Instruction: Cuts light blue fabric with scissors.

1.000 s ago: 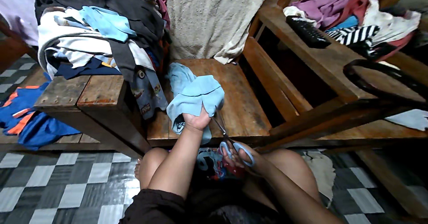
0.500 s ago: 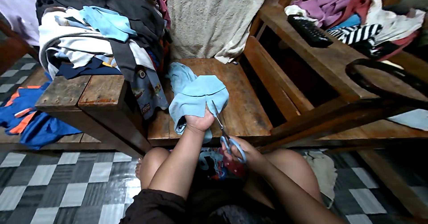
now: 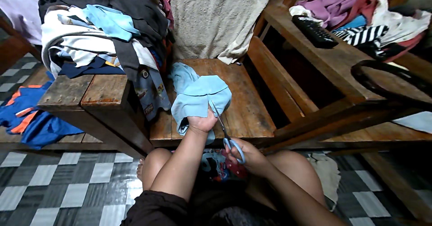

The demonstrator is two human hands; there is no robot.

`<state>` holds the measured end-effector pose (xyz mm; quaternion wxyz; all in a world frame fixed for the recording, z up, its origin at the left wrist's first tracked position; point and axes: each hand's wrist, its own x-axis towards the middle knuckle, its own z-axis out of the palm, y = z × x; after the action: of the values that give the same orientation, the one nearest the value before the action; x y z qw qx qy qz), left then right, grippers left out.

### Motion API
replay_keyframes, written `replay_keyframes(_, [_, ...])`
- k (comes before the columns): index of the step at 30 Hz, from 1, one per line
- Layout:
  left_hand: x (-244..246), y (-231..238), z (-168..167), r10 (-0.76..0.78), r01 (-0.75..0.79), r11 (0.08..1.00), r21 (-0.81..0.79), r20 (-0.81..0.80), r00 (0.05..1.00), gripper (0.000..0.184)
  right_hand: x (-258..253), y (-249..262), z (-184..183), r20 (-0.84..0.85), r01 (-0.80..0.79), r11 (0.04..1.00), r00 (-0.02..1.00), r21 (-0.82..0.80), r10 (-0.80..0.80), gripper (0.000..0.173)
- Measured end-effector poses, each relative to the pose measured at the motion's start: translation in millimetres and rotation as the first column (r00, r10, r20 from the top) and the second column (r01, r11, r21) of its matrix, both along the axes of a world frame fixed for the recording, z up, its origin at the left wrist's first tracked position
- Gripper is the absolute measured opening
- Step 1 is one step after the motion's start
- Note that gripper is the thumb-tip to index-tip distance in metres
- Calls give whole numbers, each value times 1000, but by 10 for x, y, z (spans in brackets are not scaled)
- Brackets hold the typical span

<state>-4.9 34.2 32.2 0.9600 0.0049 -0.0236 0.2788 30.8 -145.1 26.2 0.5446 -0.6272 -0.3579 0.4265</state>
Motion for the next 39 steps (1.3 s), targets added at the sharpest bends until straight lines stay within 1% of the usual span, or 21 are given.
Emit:
replay_keyframes(1, [-8, -6, 8, 4, -4, 1000, -2, -9, 1000, 57, 1, -1, 0, -10, 3, 1000, 1000, 11, -3, 21])
replay_keyframes(2, [-17, -19, 22, 10, -10, 1000, -14, -25, 1000, 56, 3, -3, 2, -13, 4, 1000, 1000, 19, -4, 24])
replay_keyframes(4, [-32, -47, 43, 17, -19, 998, -52, -47, 999, 52, 9, -3, 15, 8, -8, 1000, 1000, 13, 8, 38])
replay_keyframes(5, [-33, -53, 37, 8, -10, 998, -61, -38, 999, 50, 11, 3, 17, 16, -10, 1000, 1000, 13, 9, 44])
replay_keyframes(8, [-8, -59, -2, -24, 27, 996, -81, 40, 999, 46, 22, 34, 20, 19, -6, 999, 1000, 44, 5, 48])
replay_keyframes(10, [-1, -61, -1, -48, 56, 990, -133, 62, 997, 45, 21, 52, 35, 42, 4, 999, 999, 45, -6, 46])
replay_keyframes(16, [4, -60, -24, -48, 55, 988, -146, 54, 997, 46, 22, 72, 48, 61, 27, 999, 998, 42, -29, 46])
replay_keyframes(17, [5, -58, -26, -56, 63, 989, -133, 62, 997, 46, 19, 73, 49, 58, 28, 999, 998, 42, -31, 43])
replay_keyframes(20, [-8, -49, -15, -87, 91, 994, -59, 73, 994, 48, 2, 80, 44, 13, 44, 997, 999, 62, -45, 18])
replay_keyframes(21, [-9, -48, -18, -90, 94, 994, -47, 69, 994, 49, -6, 84, 41, 9, 53, 997, 999, 61, -54, 13])
replay_keyframes(24, [-21, -60, 1, -66, 67, 996, -65, 15, 998, 49, -21, 92, 32, 18, 68, 996, 997, 65, -70, 7])
replay_keyframes(28, [-35, -71, 21, -63, 63, 993, -96, -4, 998, 49, -22, 94, 47, -32, 86, 994, 996, 74, -84, 8])
replay_keyframes(29, [-34, -70, 15, -74, 74, 993, -92, 12, 997, 47, -21, 94, 55, -30, 89, 993, 996, 74, -87, 11])
replay_keyframes(32, [-33, -72, -6, -123, 126, 991, -46, 63, 990, 45, -6, 106, 90, 26, 86, 995, 996, 56, -87, 29])
replay_keyframes(33, [-33, -78, -8, -135, 137, 990, -33, 64, 989, 46, 3, 113, 99, 35, 88, 995, 995, 56, -90, 31])
replay_keyframes(35, [-31, -89, -16, -157, 159, 987, -14, 83, 984, 46, 21, 133, 116, 46, 93, 994, 994, 64, -96, 30])
replay_keyframes(39, [-12, -92, -54, -159, 149, 983, 104, 95, 983, 46, 42, 159, 151, 38, 104, 992, 993, 72, -107, 30])
